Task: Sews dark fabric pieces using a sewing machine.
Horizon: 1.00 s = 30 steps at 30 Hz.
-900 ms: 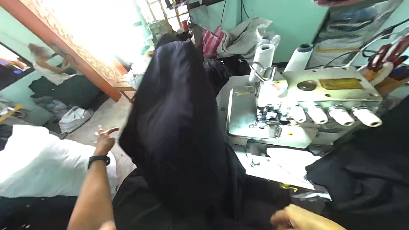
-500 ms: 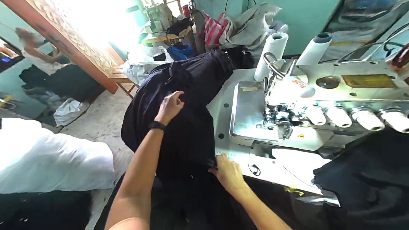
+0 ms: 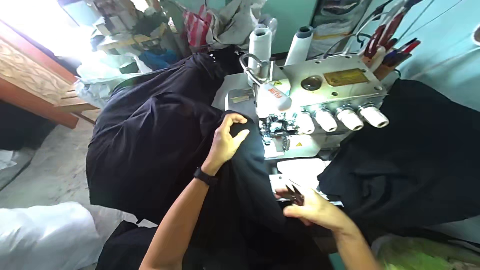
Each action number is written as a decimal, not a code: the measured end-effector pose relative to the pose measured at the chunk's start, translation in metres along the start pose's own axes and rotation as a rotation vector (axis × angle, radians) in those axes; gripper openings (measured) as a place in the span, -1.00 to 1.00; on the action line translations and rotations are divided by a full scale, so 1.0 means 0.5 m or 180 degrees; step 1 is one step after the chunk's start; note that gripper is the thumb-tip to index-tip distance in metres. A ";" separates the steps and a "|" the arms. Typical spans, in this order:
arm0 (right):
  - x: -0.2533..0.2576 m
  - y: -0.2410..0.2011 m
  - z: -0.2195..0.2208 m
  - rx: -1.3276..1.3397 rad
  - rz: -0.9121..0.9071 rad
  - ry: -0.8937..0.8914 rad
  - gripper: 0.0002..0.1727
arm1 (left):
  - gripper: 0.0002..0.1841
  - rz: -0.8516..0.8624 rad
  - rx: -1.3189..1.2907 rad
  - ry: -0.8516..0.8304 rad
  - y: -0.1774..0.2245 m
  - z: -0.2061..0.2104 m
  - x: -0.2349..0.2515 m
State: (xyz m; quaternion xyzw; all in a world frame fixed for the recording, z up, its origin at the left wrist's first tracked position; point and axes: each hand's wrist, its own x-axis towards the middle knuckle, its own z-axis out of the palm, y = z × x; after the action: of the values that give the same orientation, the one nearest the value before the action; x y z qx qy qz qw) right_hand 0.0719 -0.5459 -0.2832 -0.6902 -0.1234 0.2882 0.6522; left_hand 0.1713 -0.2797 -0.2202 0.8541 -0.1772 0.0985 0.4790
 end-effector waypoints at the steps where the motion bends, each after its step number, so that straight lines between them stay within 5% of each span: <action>1: 0.014 -0.002 0.032 0.0232 0.0135 0.0222 -0.44 | -0.64 0.0053 0.0164 -0.0080 -0.001 0.001 0.001; 4: 0.042 0.018 0.095 0.0116 0.0083 0.0195 -0.89 | -0.60 0.0410 0.1237 -0.0405 -0.004 -0.003 0.002; 8: 0.007 0.037 0.042 0.1022 -0.0120 -0.0876 -0.77 | -0.45 0.0284 0.2275 -0.0562 0.036 -0.001 -0.031; 11: -0.018 0.008 0.054 0.1446 -0.0197 -0.0463 -0.81 | -0.20 0.0076 0.2397 -0.0777 0.031 0.009 -0.004; 13: -0.023 -0.001 0.070 0.0334 -0.0223 -0.0195 -0.77 | -0.13 0.0078 0.2312 -0.0728 0.022 0.021 0.015; 15: -0.048 -0.005 0.073 -0.0976 -0.0218 -0.0426 -0.63 | -0.24 0.0333 0.2100 -0.0217 0.029 0.040 0.007; 17: -0.097 -0.003 0.058 -0.1386 -0.0261 -0.0627 -0.65 | -0.55 0.0828 0.1679 0.0445 0.058 0.081 -0.037; 20: -0.184 0.006 0.006 -0.1427 -0.0046 -0.0761 -0.67 | -0.78 0.0814 0.0708 0.0178 0.119 0.197 -0.142; 24: -0.287 0.023 -0.062 -0.1665 0.0037 0.0379 -0.63 | -0.70 -0.0917 -0.0757 -0.1420 0.161 0.357 -0.219; 26: -0.309 0.033 -0.079 -0.1770 -0.0238 0.1430 -0.65 | -0.77 -0.1105 -0.1235 -0.1137 0.162 0.421 -0.224; 30: -0.279 0.049 -0.094 -0.2382 -0.1155 0.3112 -0.40 | -0.85 -0.0342 -0.2352 -0.0387 0.249 0.418 -0.197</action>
State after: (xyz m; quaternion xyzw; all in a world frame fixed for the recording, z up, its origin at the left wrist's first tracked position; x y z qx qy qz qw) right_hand -0.0190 -0.6641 -0.2748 -0.8911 -0.0188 -0.2372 0.3865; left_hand 0.0313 -0.4972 -0.2651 0.6360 -0.1838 -0.0482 0.7479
